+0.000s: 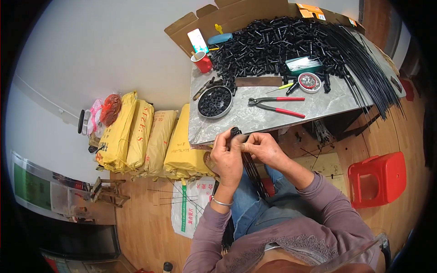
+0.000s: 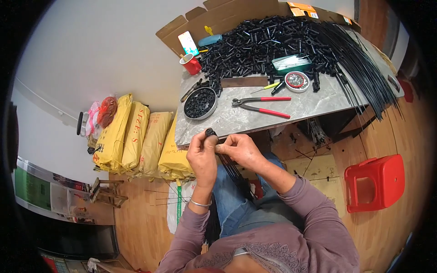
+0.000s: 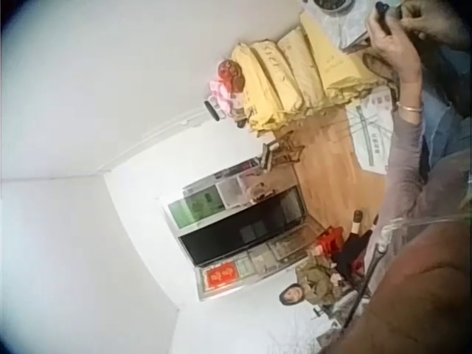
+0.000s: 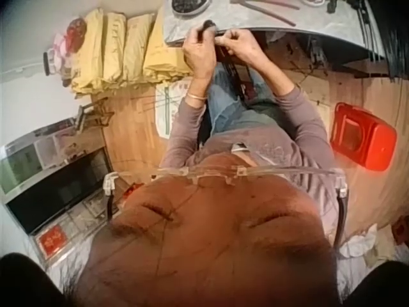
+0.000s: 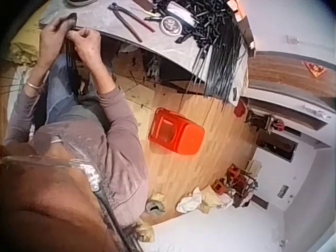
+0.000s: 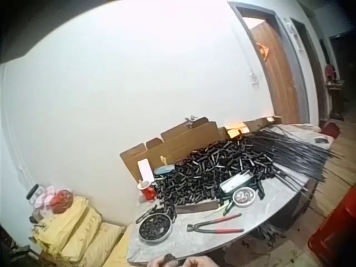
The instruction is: Assembling bundles of black rods using cable ties and pliers.
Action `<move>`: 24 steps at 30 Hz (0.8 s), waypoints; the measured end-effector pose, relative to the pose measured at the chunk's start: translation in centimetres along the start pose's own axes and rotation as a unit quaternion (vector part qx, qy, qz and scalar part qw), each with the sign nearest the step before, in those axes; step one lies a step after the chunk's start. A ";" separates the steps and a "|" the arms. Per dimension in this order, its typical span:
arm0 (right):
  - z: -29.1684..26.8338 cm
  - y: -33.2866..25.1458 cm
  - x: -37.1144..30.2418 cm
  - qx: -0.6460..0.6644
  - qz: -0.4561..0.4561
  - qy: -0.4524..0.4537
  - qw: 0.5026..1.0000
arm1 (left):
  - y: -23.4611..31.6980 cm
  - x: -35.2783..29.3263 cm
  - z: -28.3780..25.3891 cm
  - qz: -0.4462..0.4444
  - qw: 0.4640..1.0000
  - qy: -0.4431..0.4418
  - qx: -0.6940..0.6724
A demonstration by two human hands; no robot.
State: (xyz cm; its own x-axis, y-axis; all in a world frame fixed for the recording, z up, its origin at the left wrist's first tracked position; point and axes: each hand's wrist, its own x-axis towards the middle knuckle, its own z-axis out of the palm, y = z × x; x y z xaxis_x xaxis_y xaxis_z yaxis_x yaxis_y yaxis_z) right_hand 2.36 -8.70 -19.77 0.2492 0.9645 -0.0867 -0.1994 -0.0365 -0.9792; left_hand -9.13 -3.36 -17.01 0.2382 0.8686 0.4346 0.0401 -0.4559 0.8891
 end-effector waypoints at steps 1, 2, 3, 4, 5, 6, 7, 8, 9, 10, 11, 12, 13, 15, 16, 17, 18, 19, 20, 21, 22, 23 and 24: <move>0.4 0.1 -0.2 -0.003 -0.023 0.013 1.000 | 0.7 -0.1 0.1 0.011 0.999 0.002 0.034; 0.8 0.2 -0.4 -0.005 -0.046 0.026 0.999 | 1.2 -0.2 0.1 0.021 0.997 0.005 0.068; 1.1 0.1 -0.5 -0.004 -0.047 0.023 0.999 | 1.4 -0.1 0.0 0.022 0.997 0.006 0.070; 1.3 0.0 -0.7 -0.058 -0.083 0.057 0.993 | 1.6 0.0 0.0 0.050 0.993 0.005 0.111; 1.5 0.0 -0.9 -0.112 -0.118 0.090 0.983 | 1.8 0.1 0.0 0.078 0.985 0.003 0.151; 1.6 0.9 -0.7 -0.105 -0.124 0.096 0.982 | 1.8 0.1 -0.1 0.079 0.985 0.002 0.152; 1.8 0.5 -0.8 -0.103 -0.125 0.094 0.982 | 1.8 0.2 -0.3 0.078 0.984 0.005 0.160; 1.9 -0.1 -1.0 -0.154 -0.134 0.091 0.975 | 1.8 0.2 -0.5 0.077 0.983 0.007 0.168; 2.0 -0.8 -1.2 -0.205 -0.142 0.088 0.964 | 1.7 0.3 -0.8 0.077 0.982 0.007 0.171; 1.8 -1.1 -1.2 -0.203 -0.142 0.086 0.965 | 1.6 0.2 -1.1 0.044 0.991 -0.009 0.128; 1.6 -1.4 -1.3 -0.239 -0.140 0.067 0.959 | 1.5 0.2 -1.4 0.010 0.996 -0.024 0.085; 1.3 -1.6 -1.4 -0.274 -0.138 0.047 0.951 | 1.6 0.2 -1.7 0.010 0.996 -0.024 0.087; 1.2 -2.1 -1.7 -0.272 -0.138 0.045 0.951 | 1.9 0.2 -2.1 -0.031 0.997 -0.053 0.041; 0.8 -2.7 -2.2 -0.224 -0.114 0.064 0.966 | 2.6 0.3 -2.9 -0.072 0.994 -0.081 -0.001; 0.4 -2.2 -2.0 -0.184 -0.115 0.034 0.976 | 3.2 0.3 -3.1 -0.085 0.989 -0.106 -0.052; 0.2 -1.6 -1.8 -0.182 -0.113 0.037 0.976 | 3.5 0.4 -3.2 -0.097 0.981 -0.131 -0.103; 0.2 -1.0 -1.6 -0.069 -0.088 -0.032 0.993 | 3.4 0.4 -3.3 -0.098 0.977 -0.150 -0.117; 0.2 -0.7 -1.5 0.046 -0.062 -0.101 0.992 | 3.6 0.5 -3.4 -0.100 0.976 -0.152 -0.116; 0.4 -0.7 -1.6 0.073 -0.063 -0.108 0.989 | 4.0 0.7 -3.7 -0.127 0.966 -0.183 -0.129; 0.3 -0.7 -1.8 0.074 -0.061 -0.106 0.990 | 4.2 0.8 -3.9 -0.154 0.954 -0.213 -0.141; 0.4 -0.8 -1.9 0.063 -0.053 -0.116 0.990 | 4.2 1.0 -4.4 -0.156 0.955 -0.211 -0.139; 0.4 -0.9 -2.0 0.052 -0.045 -0.125 0.990 | 4.1 1.4 -4.8 -0.158 0.943 -0.259 -0.134; 0.3 -1.1 -2.0 0.054 -0.043 -0.127 0.990 | 4.0 1.6 -5.2 -0.160 0.930 -0.306 -0.129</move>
State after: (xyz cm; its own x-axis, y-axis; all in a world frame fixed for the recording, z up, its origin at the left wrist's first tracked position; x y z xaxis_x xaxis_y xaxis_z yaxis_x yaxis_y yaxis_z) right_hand 1.81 -10.52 -18.51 0.0264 0.9979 0.0584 -0.2909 0.0635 -0.9546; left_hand -13.60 -2.79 -12.02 0.7650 0.6422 0.0490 -0.0112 -0.0628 0.9980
